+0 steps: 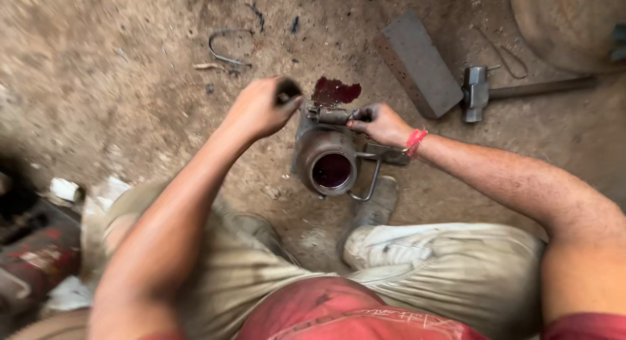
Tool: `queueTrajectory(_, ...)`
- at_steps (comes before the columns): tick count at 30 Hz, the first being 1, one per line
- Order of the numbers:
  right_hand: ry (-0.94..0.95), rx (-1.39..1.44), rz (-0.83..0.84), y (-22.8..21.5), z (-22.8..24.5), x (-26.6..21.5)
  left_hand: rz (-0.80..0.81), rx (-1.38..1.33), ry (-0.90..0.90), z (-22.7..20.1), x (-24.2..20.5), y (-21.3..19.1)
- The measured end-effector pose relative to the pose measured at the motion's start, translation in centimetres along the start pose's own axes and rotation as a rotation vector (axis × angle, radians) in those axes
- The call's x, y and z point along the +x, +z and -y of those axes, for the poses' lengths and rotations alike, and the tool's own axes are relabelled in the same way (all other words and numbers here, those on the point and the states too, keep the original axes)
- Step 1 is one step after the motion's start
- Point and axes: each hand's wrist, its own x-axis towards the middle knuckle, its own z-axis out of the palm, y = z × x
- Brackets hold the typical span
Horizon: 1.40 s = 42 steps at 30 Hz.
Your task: The person pours a red liquid into a metal container and uses a hammer and metal bar to adjust or secure a component on the container's spout. They repeatedly tap and reposition the parts while seated on the floor.
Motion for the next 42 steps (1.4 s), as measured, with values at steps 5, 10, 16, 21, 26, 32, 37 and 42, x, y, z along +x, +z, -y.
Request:
queueTrajectory(5,0.061,0.183,-0.112,2.5,-0.2,-2.8,0.162,0.018,0.008,-1.2,5.8,5.5)
queueTrajectory(10,0.231,0.449,-0.171,2.9,0.5,-3.2,0.359,0.291,-0.096,-0.4,12.6,11.6)
queueTrajectory(16,0.192,0.495,-0.189,5.0,-1.0,-1.2,0.628,0.443,-0.1,2.6,16.9,14.5)
queueTrajectory(21,0.125,0.569,-0.184,5.5,-2.1,-0.2,0.601,0.421,-0.05,2.6,16.6,12.6)
queueTrajectory(26,0.071,0.476,-0.138,5.1,-1.8,0.2,0.681,0.411,-0.044,1.6,16.1,10.9)
queueTrajectory(32,0.109,0.411,-0.114,4.7,-0.9,0.3,0.683,0.447,0.016,0.2,15.6,10.2)
queueTrajectory(37,0.11,0.323,-0.137,4.6,-1.8,0.7,0.708,0.538,0.132,-0.6,15.4,10.1)
queueTrajectory(42,0.005,0.167,-0.185,4.9,-3.3,1.1,0.78,0.508,-0.049,-1.4,15.1,9.9)
